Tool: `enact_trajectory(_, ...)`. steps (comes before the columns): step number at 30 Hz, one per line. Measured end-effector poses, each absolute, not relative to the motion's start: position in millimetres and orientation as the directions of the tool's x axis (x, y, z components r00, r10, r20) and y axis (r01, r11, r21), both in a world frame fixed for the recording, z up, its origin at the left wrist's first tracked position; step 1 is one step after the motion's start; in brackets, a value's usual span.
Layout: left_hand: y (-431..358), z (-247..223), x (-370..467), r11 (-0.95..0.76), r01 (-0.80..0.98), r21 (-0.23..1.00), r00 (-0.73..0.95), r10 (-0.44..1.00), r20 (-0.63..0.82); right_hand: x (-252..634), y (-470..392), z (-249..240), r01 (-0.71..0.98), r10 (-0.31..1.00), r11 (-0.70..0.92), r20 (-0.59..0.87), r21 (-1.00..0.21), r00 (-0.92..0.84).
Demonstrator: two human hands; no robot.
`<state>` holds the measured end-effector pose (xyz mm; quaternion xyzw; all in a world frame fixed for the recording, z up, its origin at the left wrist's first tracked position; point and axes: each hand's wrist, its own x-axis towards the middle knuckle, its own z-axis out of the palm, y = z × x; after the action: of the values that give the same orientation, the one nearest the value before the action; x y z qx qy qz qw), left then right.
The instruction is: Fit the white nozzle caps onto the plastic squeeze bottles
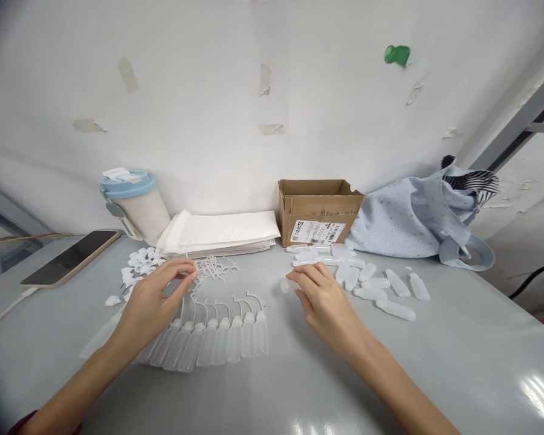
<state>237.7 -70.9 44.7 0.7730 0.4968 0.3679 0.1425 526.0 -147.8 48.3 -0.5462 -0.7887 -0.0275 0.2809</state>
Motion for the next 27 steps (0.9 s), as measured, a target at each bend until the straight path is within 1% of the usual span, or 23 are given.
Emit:
enact_trajectory(3,-68,44,237,-0.445,0.665,0.6,0.236,0.887,0.397,525,-149,49,0.873,0.85,0.404,0.464,-0.272,-0.249)
enact_trajectory(9,-67,46,234,-0.377,0.648,0.662,0.159,0.917,0.366,518,-151,50,0.856,0.841,0.425,0.479,-0.293,-0.253)
enact_trajectory(14,-66,47,235,-0.384,0.592,0.708,0.168,0.918,0.358,510,-155,53,0.829,0.822,0.445,0.521,-0.339,-0.229)
enact_trajectory(17,-70,49,239,-0.397,0.532,0.748,0.168,0.915,0.367,505,-158,54,0.803,0.807,0.462,0.553,-0.376,-0.206)
enact_trajectory(20,-84,53,247,-0.432,0.451,0.781,0.185,0.901,0.392,498,-164,54,0.737,0.768,0.532,0.605,-0.416,-0.213)
enact_trajectory(24,-107,55,264,-0.517,0.35,0.781,0.247,0.856,0.455,482,-175,52,0.625,0.706,0.637,0.667,-0.451,-0.238)
enact_trajectory(27,-121,55,276,-0.544,0.268,0.795,0.253,0.836,0.487,471,-181,50,0.579,0.702,0.661,0.666,-0.478,-0.252)
